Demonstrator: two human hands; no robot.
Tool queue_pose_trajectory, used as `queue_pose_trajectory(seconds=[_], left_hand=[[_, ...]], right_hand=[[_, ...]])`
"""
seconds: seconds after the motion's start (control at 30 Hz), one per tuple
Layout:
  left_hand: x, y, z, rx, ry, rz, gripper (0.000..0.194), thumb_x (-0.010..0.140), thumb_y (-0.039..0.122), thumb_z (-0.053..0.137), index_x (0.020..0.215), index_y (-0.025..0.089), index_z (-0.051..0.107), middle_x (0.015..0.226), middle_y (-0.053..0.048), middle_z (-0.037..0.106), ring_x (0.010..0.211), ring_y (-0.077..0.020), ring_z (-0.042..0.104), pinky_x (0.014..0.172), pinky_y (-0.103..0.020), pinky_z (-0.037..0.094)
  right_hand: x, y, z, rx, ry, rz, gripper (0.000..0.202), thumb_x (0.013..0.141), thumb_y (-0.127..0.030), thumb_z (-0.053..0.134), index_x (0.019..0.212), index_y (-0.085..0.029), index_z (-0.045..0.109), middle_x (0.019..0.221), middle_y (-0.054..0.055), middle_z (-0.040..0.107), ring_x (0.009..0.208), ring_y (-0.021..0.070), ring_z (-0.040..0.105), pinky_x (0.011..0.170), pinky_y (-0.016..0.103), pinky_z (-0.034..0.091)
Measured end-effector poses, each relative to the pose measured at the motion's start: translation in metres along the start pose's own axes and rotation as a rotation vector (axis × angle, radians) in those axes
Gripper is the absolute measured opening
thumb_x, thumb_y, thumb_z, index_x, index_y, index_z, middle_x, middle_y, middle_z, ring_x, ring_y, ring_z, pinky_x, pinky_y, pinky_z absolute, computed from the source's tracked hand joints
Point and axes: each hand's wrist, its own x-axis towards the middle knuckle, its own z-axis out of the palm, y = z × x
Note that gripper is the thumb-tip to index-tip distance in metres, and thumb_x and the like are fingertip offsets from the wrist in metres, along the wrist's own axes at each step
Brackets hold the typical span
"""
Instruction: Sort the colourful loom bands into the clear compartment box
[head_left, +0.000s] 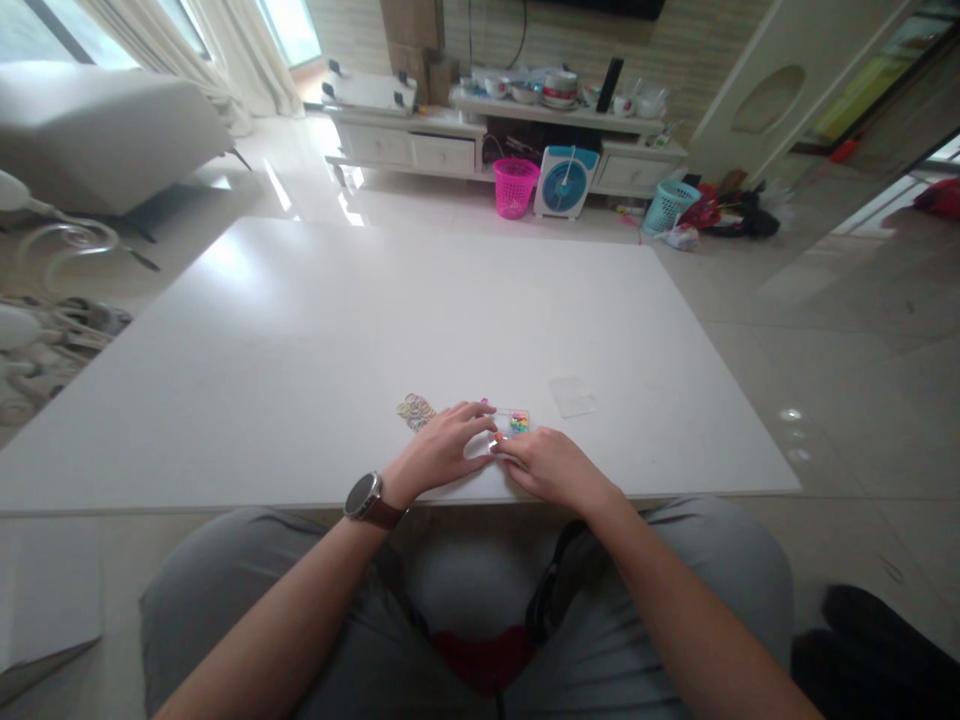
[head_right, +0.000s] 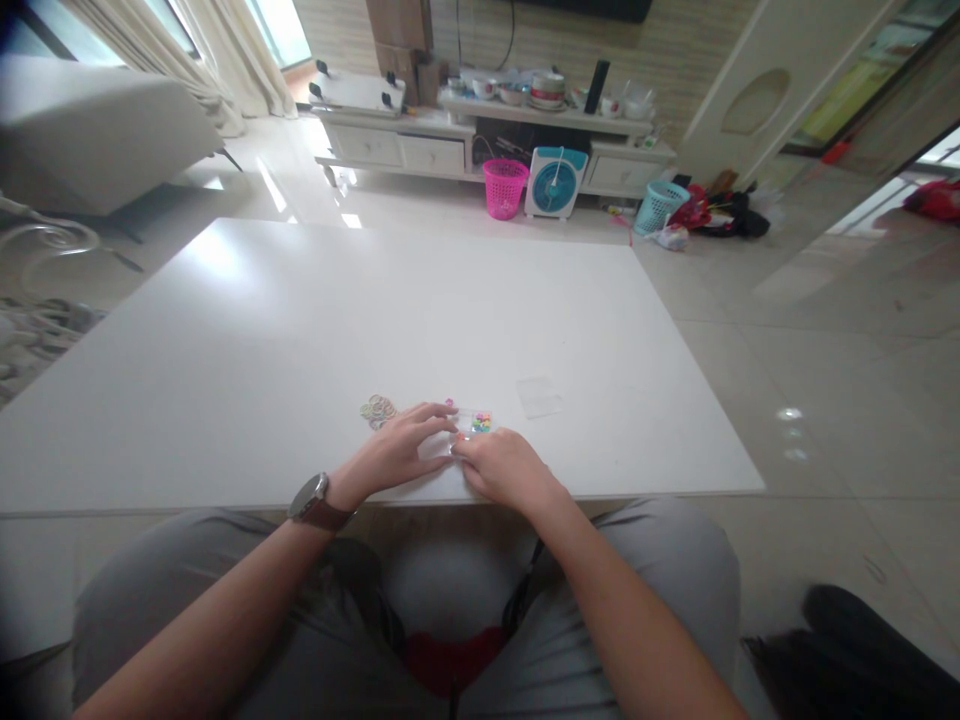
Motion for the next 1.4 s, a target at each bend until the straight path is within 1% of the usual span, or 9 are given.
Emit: queue_pose_trajectory(seconds=[0.13, 0.33, 0.5, 0.63, 0.73, 0.83, 1.03, 1.23, 1.4], left_hand=[[0.0004, 0.0, -0.0006, 0.025, -0.012, -0.009, 0.029, 0.088, 0.026, 0.066, 0.117, 0.024, 0.062, 0.132, -0.009, 0.06, 0.127, -0.0265, 0.055, 0.105, -0.044, 0.049], [0.0002, -0.0006, 0.0, 0.046, -0.013, -0.014, 0.03, 0.091, 0.031, 0.065, 0.12, 0.024, 0.062, 0.132, -0.009, 0.06, 0.127, -0.0266, 0.054, 0.105, -0.045, 0.049], [0.0, -0.0007, -0.0001, 0.027, -0.011, -0.007, 0.03, 0.09, 0.027, 0.065, 0.119, 0.024, 0.061, 0.133, -0.008, 0.059, 0.127, -0.0258, 0.055, 0.105, -0.044, 0.049], [0.0004, -0.0002, -0.0007, 0.023, -0.005, -0.006, 0.029, 0.089, 0.025, 0.066, 0.117, 0.025, 0.062, 0.132, -0.008, 0.06, 0.126, -0.0259, 0.055, 0.105, -0.043, 0.049], [0.0005, 0.0, -0.0009, 0.024, -0.002, -0.008, 0.028, 0.088, 0.025, 0.066, 0.116, 0.025, 0.063, 0.131, -0.009, 0.06, 0.126, -0.0259, 0.055, 0.105, -0.043, 0.049], [0.0003, -0.0002, -0.0007, 0.034, -0.008, -0.017, 0.028, 0.088, 0.025, 0.066, 0.116, 0.025, 0.063, 0.131, -0.009, 0.06, 0.126, -0.0264, 0.055, 0.105, -0.044, 0.049], [0.0002, -0.0006, 0.0004, 0.015, 0.01, -0.012, 0.031, 0.088, 0.026, 0.066, 0.119, 0.025, 0.062, 0.132, -0.009, 0.06, 0.125, -0.0263, 0.056, 0.104, -0.044, 0.049], [0.0005, 0.0001, -0.0001, 0.015, 0.001, -0.011, 0.031, 0.087, 0.024, 0.066, 0.118, 0.025, 0.062, 0.133, -0.009, 0.06, 0.127, -0.0265, 0.055, 0.106, -0.044, 0.049], [0.0007, 0.0014, -0.0039, -0.013, 0.0, -0.017, 0.035, 0.085, 0.021, 0.066, 0.119, 0.024, 0.06, 0.133, -0.009, 0.058, 0.128, -0.026, 0.054, 0.108, -0.043, 0.047]], right_hand=[[-0.0004, -0.0008, -0.0016, -0.056, 0.004, 0.029, 0.03, 0.101, -0.024, 0.044, 0.122, -0.02, 0.065, 0.109, 0.009, 0.075, 0.096, 0.0232, 0.07, 0.082, 0.031, 0.044], [-0.0009, -0.0019, -0.0035, -0.035, 0.005, -0.003, 0.028, 0.098, -0.021, 0.05, 0.121, -0.02, 0.065, 0.113, 0.008, 0.074, 0.099, 0.022, 0.069, 0.082, 0.029, 0.043], [-0.0011, 0.0013, -0.0026, -0.005, 0.029, 0.0, 0.025, 0.098, -0.02, 0.05, 0.116, -0.02, 0.067, 0.11, 0.008, 0.075, 0.098, 0.0209, 0.069, 0.083, 0.029, 0.042], [-0.001, 0.0042, -0.0012, -0.005, 0.052, 0.005, 0.024, 0.1, -0.024, 0.049, 0.114, -0.02, 0.068, 0.109, 0.008, 0.075, 0.099, 0.0217, 0.069, 0.083, 0.03, 0.042], [-0.0007, 0.0046, -0.0006, -0.012, 0.041, -0.007, 0.028, 0.102, -0.026, 0.045, 0.114, -0.02, 0.069, 0.106, 0.009, 0.075, 0.096, 0.0216, 0.069, 0.082, 0.03, 0.042], [-0.0005, 0.0029, -0.0017, -0.021, 0.022, -0.002, 0.028, 0.102, -0.026, 0.044, 0.115, -0.02, 0.069, 0.106, 0.009, 0.075, 0.096, 0.0223, 0.069, 0.082, 0.031, 0.043], [-0.0011, -0.0017, -0.0058, 0.001, 0.006, 0.046, 0.028, 0.099, -0.023, 0.048, 0.121, -0.021, 0.065, 0.115, 0.01, 0.073, 0.105, 0.0226, 0.067, 0.089, 0.03, 0.043], [-0.0012, -0.0014, -0.0032, -0.01, -0.032, 0.041, 0.029, 0.098, -0.021, 0.047, 0.12, -0.02, 0.065, 0.114, 0.01, 0.074, 0.099, 0.0229, 0.068, 0.085, 0.03, 0.044], [-0.0018, -0.0009, -0.004, -0.019, -0.005, 0.047, 0.028, 0.1, -0.026, 0.045, 0.12, -0.022, 0.064, 0.11, 0.009, 0.074, 0.097, 0.0227, 0.068, 0.082, 0.029, 0.042]])
